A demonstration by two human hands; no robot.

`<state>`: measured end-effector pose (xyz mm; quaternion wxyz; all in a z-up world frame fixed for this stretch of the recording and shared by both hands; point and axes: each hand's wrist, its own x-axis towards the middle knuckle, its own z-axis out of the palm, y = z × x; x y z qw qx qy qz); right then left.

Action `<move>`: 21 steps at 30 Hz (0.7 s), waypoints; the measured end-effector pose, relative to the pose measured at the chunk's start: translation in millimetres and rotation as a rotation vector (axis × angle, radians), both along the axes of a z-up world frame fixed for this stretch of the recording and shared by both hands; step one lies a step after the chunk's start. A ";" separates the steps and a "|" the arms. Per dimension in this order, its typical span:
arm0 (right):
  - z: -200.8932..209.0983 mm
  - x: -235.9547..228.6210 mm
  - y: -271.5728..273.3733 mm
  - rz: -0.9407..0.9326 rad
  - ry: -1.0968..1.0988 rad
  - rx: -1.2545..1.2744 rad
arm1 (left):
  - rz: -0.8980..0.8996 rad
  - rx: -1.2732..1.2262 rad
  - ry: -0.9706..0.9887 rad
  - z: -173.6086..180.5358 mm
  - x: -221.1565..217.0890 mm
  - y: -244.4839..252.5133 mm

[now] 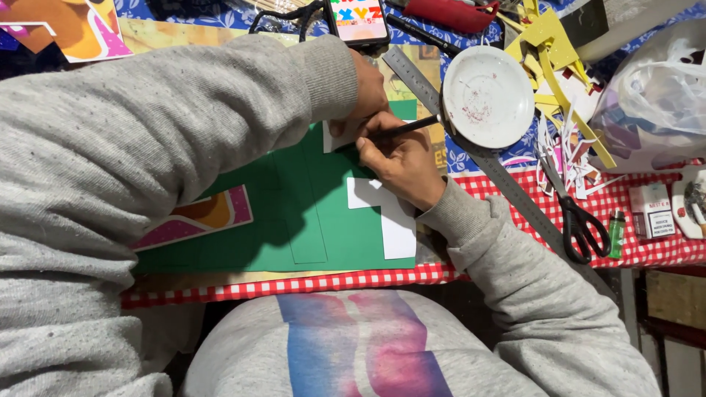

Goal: Trace letter templates onto a green sheet using a pencil.

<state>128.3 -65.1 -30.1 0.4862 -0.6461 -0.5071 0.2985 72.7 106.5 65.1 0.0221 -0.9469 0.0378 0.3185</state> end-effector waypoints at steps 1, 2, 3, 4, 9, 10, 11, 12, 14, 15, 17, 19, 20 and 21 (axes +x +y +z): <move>0.0 1.0 -1.2 -0.014 0.004 0.001 | 0.012 0.018 0.031 2.1 -0.8 -0.8; 0.8 1.2 -2.7 -0.016 0.005 0.001 | 0.010 0.019 0.032 -3.1 0.4 -0.2; 1.7 1.3 -4.2 -0.028 0.000 0.002 | -0.027 0.049 0.007 -8.3 1.5 0.4; 3.1 2.1 -5.0 -0.042 -0.006 0.004 | -0.066 0.082 -0.020 -12.7 3.3 1.6; 10.3 1.8 -8.6 -0.108 0.023 -0.030 | -0.049 0.009 -0.045 -5.6 -0.6 1.8; 9.9 2.4 -9.4 -0.123 0.030 -0.031 | -0.038 -0.014 -0.045 -4.9 -1.3 2.0; 8.8 4.2 -10.6 -0.125 0.031 -0.031 | -0.040 -0.014 -0.044 -3.7 -1.8 2.0; 7.9 6.2 -11.8 -0.132 -0.002 -0.010 | -0.037 -0.015 -0.039 -2.3 -2.1 2.0; 10.0 8.2 -13.5 -0.142 -0.036 0.012 | -0.037 -0.016 -0.034 -3.4 -0.4 2.2; 13.0 8.1 -13.9 -0.151 -0.026 0.014 | -0.048 -0.009 -0.033 -6.0 1.5 2.3; 16.4 9.4 -15.3 -0.162 -0.015 0.017 | -0.062 -0.001 -0.032 -8.9 3.0 1.5; 17.0 12.0 -17.8 -0.177 -0.019 0.013 | -0.058 0.049 -0.016 -10.2 1.8 -0.8; 16.0 14.3 -18.7 -0.178 -0.019 0.014 | -0.059 0.049 -0.016 -11.7 3.3 -0.9; 15.0 16.6 -19.6 -0.194 -0.074 0.016 | -0.075 0.059 -0.016 -13.1 4.7 -0.9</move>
